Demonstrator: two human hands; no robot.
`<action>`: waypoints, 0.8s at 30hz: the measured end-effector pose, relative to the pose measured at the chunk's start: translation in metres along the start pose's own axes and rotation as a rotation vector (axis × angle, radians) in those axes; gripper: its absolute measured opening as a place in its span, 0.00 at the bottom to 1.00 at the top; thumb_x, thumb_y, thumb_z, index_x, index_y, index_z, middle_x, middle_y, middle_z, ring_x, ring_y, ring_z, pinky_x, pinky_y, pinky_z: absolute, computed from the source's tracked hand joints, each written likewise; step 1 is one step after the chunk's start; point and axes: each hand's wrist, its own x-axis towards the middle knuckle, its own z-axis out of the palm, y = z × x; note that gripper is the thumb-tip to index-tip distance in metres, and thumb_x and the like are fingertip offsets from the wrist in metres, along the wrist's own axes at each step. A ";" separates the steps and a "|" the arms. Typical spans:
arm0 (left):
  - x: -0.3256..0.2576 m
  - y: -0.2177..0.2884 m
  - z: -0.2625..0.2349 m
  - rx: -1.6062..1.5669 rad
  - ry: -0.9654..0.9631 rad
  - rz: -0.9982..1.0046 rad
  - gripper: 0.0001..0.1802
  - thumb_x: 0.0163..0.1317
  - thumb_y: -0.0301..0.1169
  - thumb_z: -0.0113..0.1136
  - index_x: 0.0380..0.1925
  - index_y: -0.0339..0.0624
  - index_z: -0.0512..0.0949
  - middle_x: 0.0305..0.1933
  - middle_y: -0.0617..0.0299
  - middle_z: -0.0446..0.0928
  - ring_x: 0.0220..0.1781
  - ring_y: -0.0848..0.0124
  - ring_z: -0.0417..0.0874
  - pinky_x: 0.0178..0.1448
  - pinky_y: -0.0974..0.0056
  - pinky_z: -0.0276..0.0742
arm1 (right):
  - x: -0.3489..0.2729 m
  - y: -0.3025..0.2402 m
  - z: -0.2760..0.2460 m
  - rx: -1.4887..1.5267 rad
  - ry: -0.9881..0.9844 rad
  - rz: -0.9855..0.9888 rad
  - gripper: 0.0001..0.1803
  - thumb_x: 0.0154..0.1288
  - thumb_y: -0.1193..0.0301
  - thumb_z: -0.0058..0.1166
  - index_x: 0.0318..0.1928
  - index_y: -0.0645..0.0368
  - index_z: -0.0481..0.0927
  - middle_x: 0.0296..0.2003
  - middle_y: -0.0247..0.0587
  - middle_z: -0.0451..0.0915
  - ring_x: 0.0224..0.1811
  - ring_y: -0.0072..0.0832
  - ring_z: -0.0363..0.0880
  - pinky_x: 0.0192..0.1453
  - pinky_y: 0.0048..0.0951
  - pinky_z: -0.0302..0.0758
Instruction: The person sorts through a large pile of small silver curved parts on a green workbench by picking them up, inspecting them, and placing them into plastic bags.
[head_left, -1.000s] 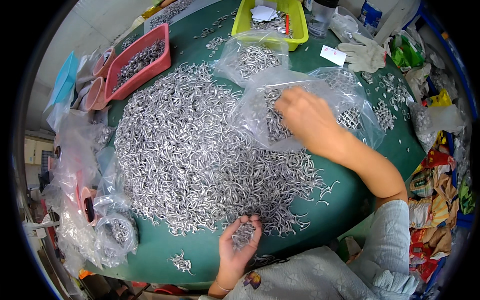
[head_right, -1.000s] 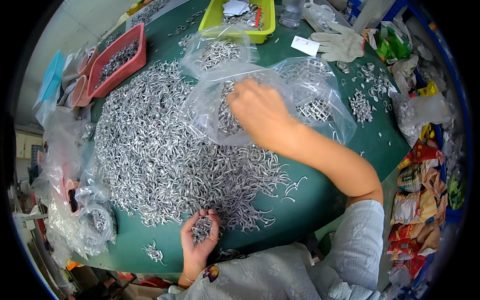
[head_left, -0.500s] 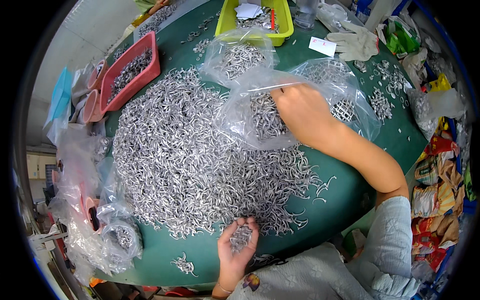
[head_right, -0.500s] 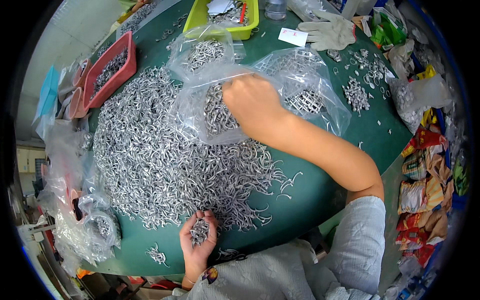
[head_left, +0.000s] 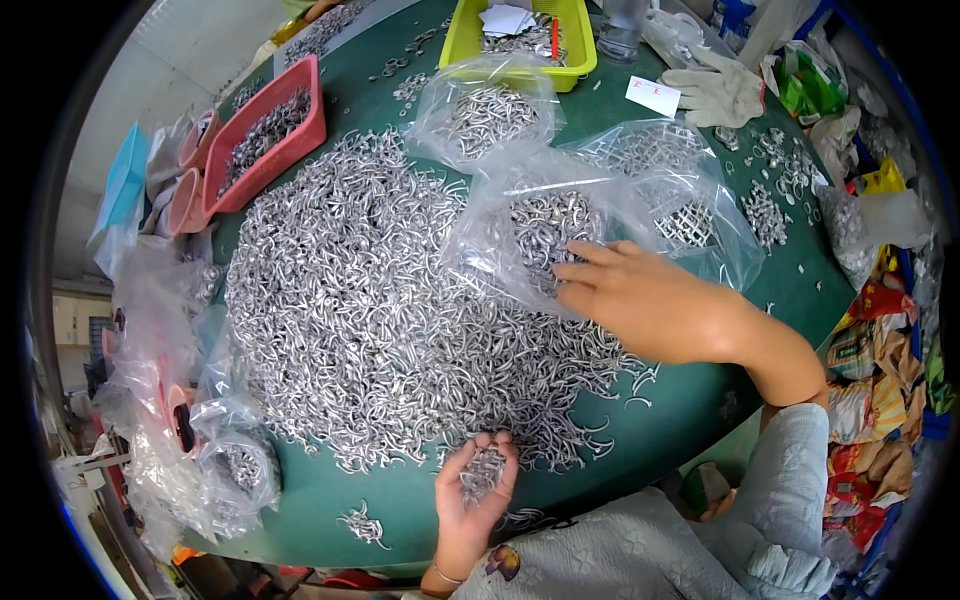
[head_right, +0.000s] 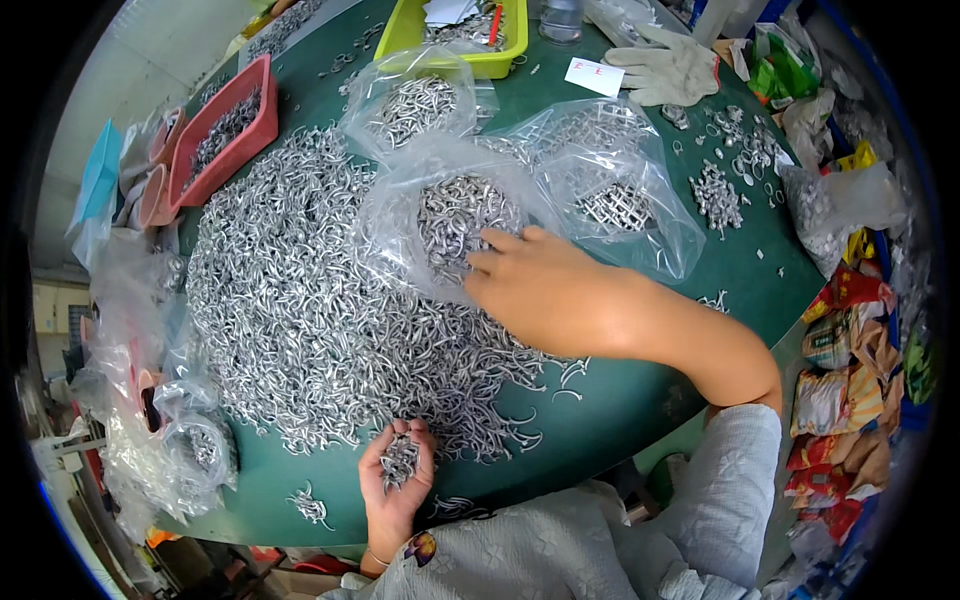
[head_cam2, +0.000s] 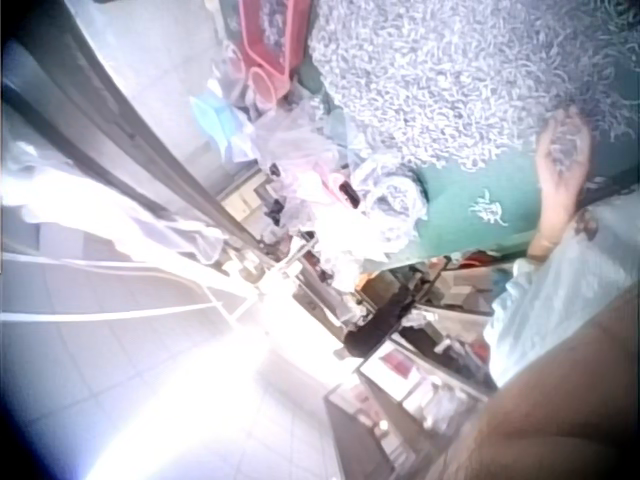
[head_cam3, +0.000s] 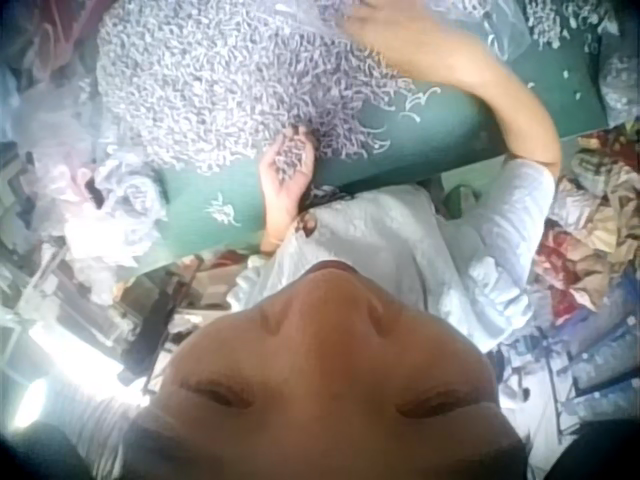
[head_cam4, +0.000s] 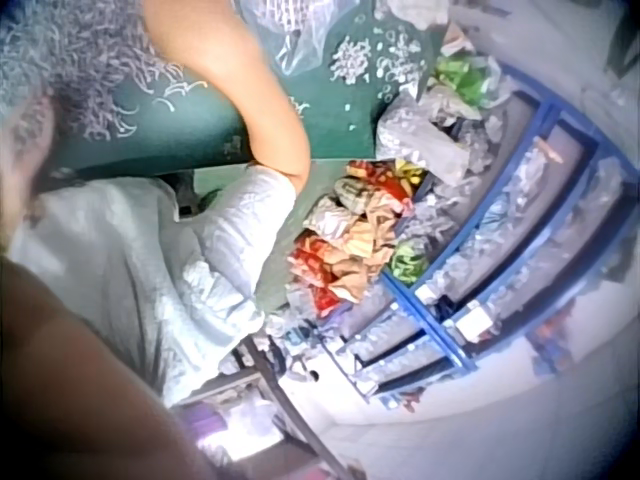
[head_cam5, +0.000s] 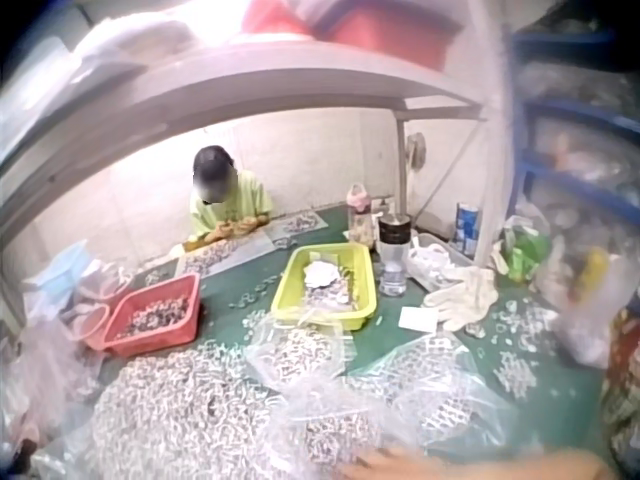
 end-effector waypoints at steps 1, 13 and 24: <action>0.000 0.000 -0.001 -0.005 -0.001 -0.001 0.07 0.63 0.25 0.57 0.36 0.31 0.77 0.44 0.47 0.75 0.46 0.60 0.77 0.55 0.58 0.82 | 0.005 0.000 -0.006 0.074 -0.095 0.044 0.22 0.55 0.78 0.53 0.52 0.72 0.74 0.62 0.64 0.67 0.68 0.54 0.62 0.64 0.47 0.65; 0.000 0.000 -0.001 -0.020 -0.034 -0.049 0.07 0.63 0.25 0.56 0.36 0.31 0.78 0.46 0.46 0.76 0.48 0.59 0.78 0.55 0.55 0.82 | 0.032 -0.008 0.036 -0.098 0.222 -0.178 0.29 0.53 0.81 0.52 0.58 0.75 0.68 0.63 0.67 0.63 0.69 0.61 0.58 0.70 0.47 0.62; -0.005 -0.001 0.003 -0.031 -0.023 -0.041 0.07 0.63 0.24 0.55 0.36 0.29 0.78 0.46 0.44 0.75 0.48 0.58 0.77 0.56 0.57 0.81 | 0.046 0.005 0.040 -0.253 0.281 0.097 0.28 0.55 0.79 0.54 0.58 0.75 0.67 0.65 0.68 0.60 0.72 0.57 0.55 0.72 0.53 0.57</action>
